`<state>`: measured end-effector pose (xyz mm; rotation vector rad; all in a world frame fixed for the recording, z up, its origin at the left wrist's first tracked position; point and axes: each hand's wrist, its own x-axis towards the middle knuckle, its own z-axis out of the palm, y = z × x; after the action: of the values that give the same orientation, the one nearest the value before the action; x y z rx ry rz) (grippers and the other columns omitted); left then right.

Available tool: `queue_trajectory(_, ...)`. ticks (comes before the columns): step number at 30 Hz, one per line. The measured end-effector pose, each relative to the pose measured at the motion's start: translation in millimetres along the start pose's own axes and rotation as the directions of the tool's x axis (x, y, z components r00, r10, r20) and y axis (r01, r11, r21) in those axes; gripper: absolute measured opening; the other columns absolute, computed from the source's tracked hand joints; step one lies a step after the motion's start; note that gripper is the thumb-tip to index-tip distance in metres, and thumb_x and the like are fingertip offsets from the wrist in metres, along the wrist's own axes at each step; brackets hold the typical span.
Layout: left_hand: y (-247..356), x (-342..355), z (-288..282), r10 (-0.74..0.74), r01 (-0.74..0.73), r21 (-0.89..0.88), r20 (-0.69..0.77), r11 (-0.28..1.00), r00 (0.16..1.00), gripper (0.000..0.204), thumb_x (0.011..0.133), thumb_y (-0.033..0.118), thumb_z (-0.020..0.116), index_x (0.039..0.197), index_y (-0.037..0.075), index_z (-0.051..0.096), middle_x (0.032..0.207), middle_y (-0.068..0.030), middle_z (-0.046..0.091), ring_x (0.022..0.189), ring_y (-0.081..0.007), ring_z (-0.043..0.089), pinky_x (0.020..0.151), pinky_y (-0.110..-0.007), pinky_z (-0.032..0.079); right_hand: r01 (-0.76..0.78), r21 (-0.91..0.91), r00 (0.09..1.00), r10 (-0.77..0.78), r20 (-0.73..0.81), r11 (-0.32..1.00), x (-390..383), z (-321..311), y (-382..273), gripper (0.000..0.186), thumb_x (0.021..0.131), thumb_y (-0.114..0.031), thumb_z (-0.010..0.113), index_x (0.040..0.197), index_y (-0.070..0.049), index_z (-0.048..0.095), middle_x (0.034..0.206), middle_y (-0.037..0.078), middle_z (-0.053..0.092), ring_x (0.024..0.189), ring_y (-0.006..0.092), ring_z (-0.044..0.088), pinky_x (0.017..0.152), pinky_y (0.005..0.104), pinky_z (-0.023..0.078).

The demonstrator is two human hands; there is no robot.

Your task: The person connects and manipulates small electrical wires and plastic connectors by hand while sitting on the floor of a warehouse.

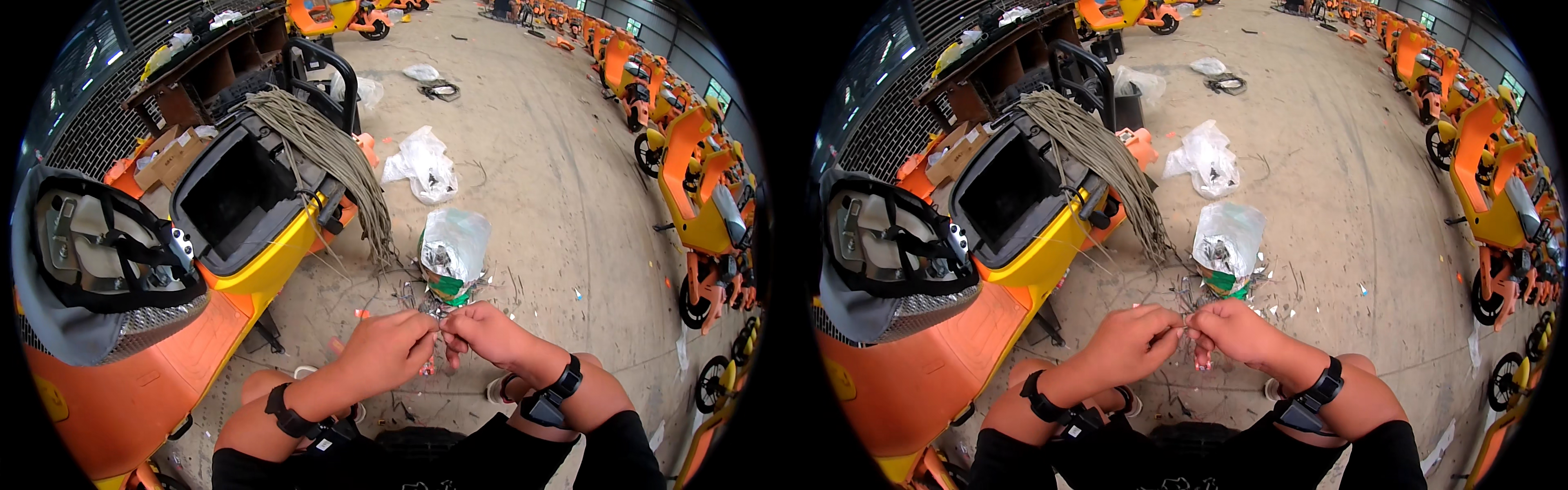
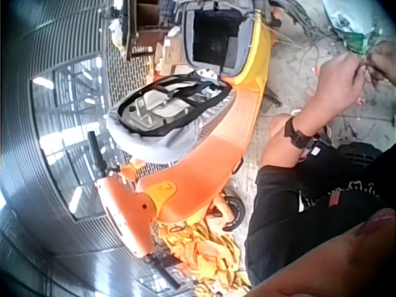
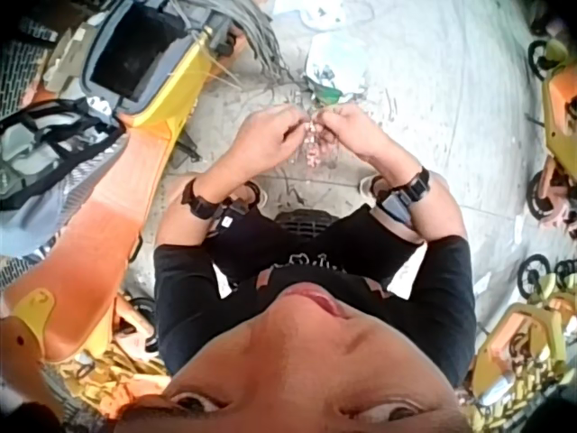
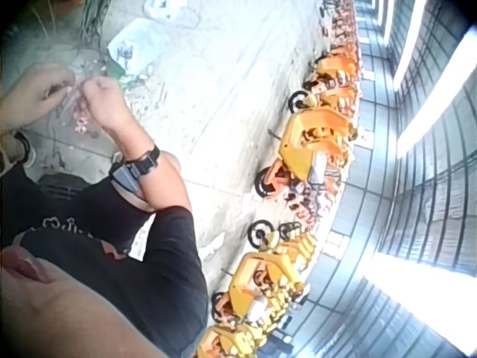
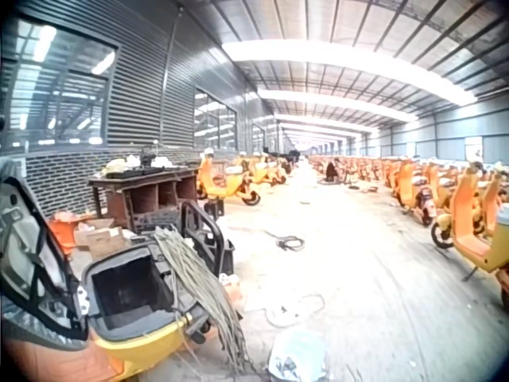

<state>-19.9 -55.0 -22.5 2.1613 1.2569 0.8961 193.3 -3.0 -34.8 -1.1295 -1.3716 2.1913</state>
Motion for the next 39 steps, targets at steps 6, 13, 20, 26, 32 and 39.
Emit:
queue_trajectory(6,2.2,1.1,-6.1,-0.354,0.365,-0.273,0.089,0.890,0.931,0.011,0.095,0.014,0.068,0.099,0.004,0.067,0.078,-0.0031,0.063,0.065,-0.0111,0.060,0.058,-0.029,0.048,0.370,-0.542,0.891,-0.453,-0.022,0.755,-4.0,8.1,-0.8,0.019,0.100,-0.021,0.065,0.094,-0.003,0.065,0.080,0.005,0.065,0.081,0.0206,0.067,0.074,0.0343,0.051)
queue_trajectory(13,-8.7,2.4,-2.8,-0.433,0.519,-0.531,0.288,0.670,0.854,0.014,0.100,0.015,0.065,0.103,0.001,0.065,0.082,0.0023,0.062,0.070,-0.0052,0.058,0.062,-0.023,0.048,0.537,-0.835,0.585,-0.768,0.263,0.123,1.4,1.1,-1.9,0.010,0.090,-0.015,0.072,0.098,-0.010,0.068,0.088,0.007,0.066,0.083,0.0279,0.063,0.083,0.0387,0.045)
queue_trajectory(20,2.4,5.1,-9.4,-0.375,0.447,-0.475,0.243,0.758,0.895,0.014,0.098,0.014,0.067,0.102,0.001,0.065,0.081,0.0007,0.063,0.069,-0.0065,0.058,0.061,-0.025,0.048,0.484,-0.659,0.779,-0.626,0.026,0.576,-3.6,4.1,-1.5,0.011,0.095,-0.013,0.066,0.090,-0.004,0.066,0.075,0.008,0.067,0.073,0.0226,0.067,0.070,0.0358,0.050)
queue_trajectory(26,1.2,1.6,-7.0,-0.165,0.171,-0.177,0.050,0.969,0.985,0.013,0.091,0.012,0.071,0.100,0.004,0.066,0.082,-0.0097,0.066,0.066,-0.0169,0.062,0.058,-0.030,0.048,0.187,-0.202,0.982,-0.189,0.009,0.961,-4.3,1.8,-5.8,0.029,0.104,-0.019,0.055,0.087,0.002,0.064,0.070,0.005,0.066,0.072,0.0142,0.067,0.067,0.0293,0.052)
queue_trajectory(32,1.3,0.0,-3.8,-0.131,0.127,-0.114,-0.022,0.985,0.991,0.011,0.090,0.012,0.070,0.098,0.005,0.066,0.082,-0.0094,0.065,0.066,-0.0214,0.062,0.059,-0.033,0.049,0.126,-0.190,0.991,-0.117,0.059,0.974,0.5,-4.4,-3.2,0.031,0.105,-0.024,0.056,0.091,0.002,0.064,0.077,0.004,0.067,0.078,0.0144,0.067,0.069,0.0295,0.052)
queue_trajectory(39,2.0,3.3,-7.8,-0.212,0.211,-0.159,0.009,0.965,0.977,0.011,0.091,0.011,0.070,0.097,0.003,0.065,0.079,-0.0091,0.064,0.065,-0.0192,0.061,0.059,-0.032,0.048,0.507,-0.690,0.779,-0.617,0.111,0.516,0.4,2.3,0.1,0.017,0.097,-0.021,0.069,0.104,-0.006,0.064,0.092,0.008,0.068,0.082,0.0253,0.066,0.073,0.0347,0.050)
